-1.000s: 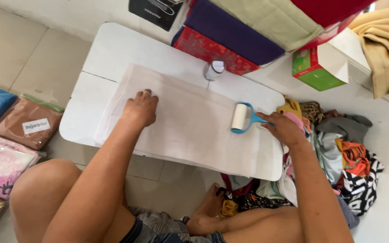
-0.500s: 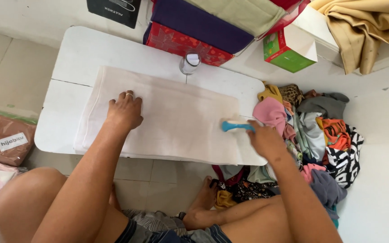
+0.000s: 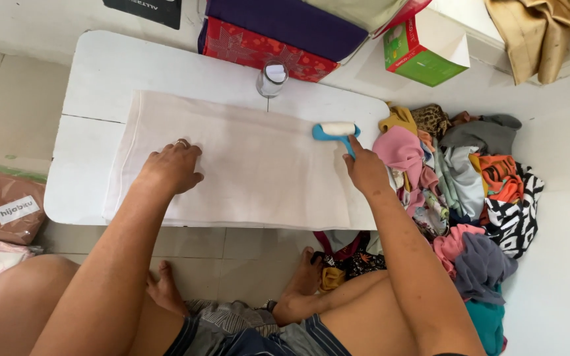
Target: A person unfolds a white garment on a small table and uses a lint roller to remove debris from the fabric.
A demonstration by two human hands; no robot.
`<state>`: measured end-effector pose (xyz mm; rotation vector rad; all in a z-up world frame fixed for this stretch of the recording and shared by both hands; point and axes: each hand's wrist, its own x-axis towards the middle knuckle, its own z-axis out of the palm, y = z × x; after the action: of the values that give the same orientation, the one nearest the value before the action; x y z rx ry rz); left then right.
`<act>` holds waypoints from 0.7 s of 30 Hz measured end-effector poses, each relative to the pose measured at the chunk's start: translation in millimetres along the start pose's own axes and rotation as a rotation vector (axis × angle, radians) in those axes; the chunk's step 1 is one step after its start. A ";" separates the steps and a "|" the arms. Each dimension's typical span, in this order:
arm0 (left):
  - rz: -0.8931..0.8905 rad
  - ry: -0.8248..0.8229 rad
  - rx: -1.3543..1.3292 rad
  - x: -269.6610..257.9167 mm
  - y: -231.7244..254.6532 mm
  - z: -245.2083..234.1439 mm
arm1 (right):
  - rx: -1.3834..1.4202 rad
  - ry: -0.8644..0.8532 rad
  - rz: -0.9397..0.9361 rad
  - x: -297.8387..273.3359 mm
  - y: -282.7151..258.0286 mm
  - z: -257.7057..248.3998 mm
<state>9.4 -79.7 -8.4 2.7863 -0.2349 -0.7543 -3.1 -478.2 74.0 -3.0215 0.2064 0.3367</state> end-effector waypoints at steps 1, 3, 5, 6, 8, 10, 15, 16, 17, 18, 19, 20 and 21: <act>0.001 -0.004 0.004 -2.7 0.0 -2.3 | 0.004 -0.003 0.003 -0.3 -0.9 0.1; 0.003 -0.018 0.005 -7.7 1.2 -6.5 | 0.066 -0.032 -0.002 -2.3 -1.2 0.6; 0.004 -0.042 0.020 -8.4 0.4 -11.7 | 0.026 -0.050 -0.011 6.7 20.0 10.0; 0.001 -0.061 0.028 -9.6 0.1 -12.4 | -0.019 -0.066 -0.029 8.7 31.4 16.7; 0.014 -0.044 0.038 -11.2 -2.4 -0.9 | -0.047 -0.131 0.000 -24.1 18.1 -3.0; 0.017 0.001 0.043 -7.6 -4.5 -1.3 | -0.079 -0.174 0.009 -43.1 3.0 -28.2; 0.025 -0.014 0.048 -9.5 -4.5 5.5 | -0.076 -0.492 0.114 -87.9 -2.4 -41.4; 0.023 -0.012 0.050 -13.1 -4.7 3.4 | -0.074 -0.491 0.111 -92.3 -3.3 -43.4; 0.020 -0.013 0.039 -16.5 -4.0 1.9 | -0.053 -0.540 0.136 -97.2 -3.4 -45.4; 0.017 -0.014 0.027 -19.7 -3.0 0.3 | -0.033 -0.590 0.161 -102.0 -3.3 -47.6; 0.017 -0.011 0.030 -20.4 -3.5 -0.5 | -0.030 -0.587 0.160 -98.9 -2.6 -53.5; -0.002 -0.009 0.003 -21.1 -4.1 -1.4 | -0.072 -0.580 0.120 -95.8 -2.1 -59.3; -0.023 -0.009 -0.025 -22.9 -5.3 -1.0 | -0.115 -0.576 0.080 -93.3 -1.7 -64.4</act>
<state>-9.1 -69.5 1.9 2.7672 -0.1947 -0.7706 -79.4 -472.0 157.6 -2.8704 0.2642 1.2293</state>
